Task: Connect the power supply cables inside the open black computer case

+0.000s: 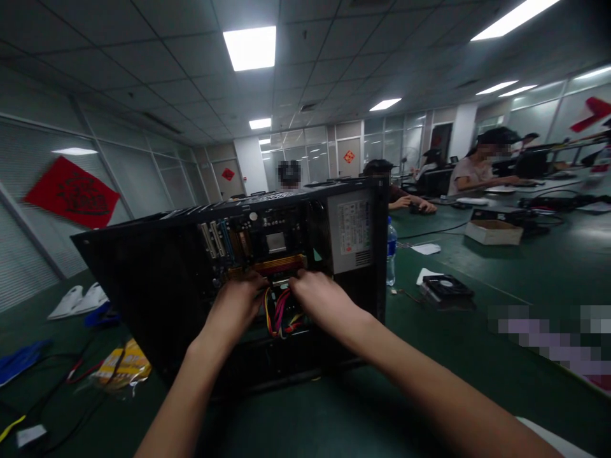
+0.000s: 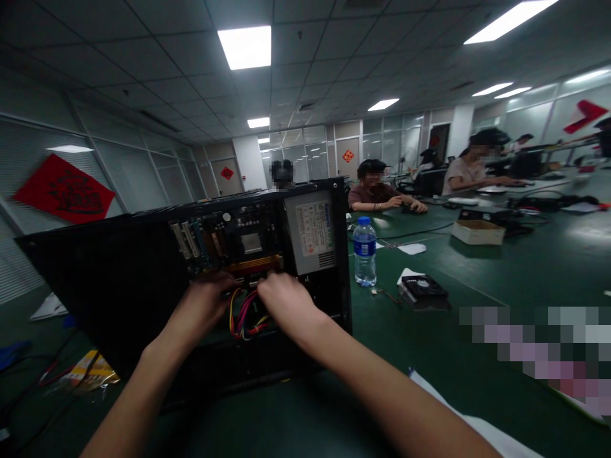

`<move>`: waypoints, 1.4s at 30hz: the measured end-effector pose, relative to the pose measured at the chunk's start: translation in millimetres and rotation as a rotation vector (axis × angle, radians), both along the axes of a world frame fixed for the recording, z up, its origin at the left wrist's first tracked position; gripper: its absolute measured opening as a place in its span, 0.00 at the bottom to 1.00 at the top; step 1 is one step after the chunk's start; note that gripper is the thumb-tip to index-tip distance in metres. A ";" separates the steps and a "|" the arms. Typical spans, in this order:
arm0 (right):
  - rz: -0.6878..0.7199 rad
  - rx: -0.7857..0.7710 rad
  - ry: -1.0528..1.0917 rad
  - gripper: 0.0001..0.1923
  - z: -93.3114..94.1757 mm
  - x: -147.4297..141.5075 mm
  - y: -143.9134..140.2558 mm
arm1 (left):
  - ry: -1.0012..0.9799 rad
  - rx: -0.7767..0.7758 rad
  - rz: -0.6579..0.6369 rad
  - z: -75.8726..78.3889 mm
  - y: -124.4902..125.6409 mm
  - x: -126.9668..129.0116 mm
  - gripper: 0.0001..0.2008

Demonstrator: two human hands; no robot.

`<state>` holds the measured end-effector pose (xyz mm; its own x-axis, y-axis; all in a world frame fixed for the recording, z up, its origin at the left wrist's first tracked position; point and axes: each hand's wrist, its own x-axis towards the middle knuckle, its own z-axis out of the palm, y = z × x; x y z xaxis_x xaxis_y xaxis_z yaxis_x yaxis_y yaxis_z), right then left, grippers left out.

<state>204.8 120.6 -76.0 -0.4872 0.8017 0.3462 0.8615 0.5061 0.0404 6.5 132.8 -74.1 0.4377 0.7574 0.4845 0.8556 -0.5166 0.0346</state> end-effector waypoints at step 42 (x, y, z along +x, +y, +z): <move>0.087 -0.109 0.038 0.15 -28.2 -7.9 38.5 | 0.045 -0.232 0.337 -14.5 41.6 21.5 0.06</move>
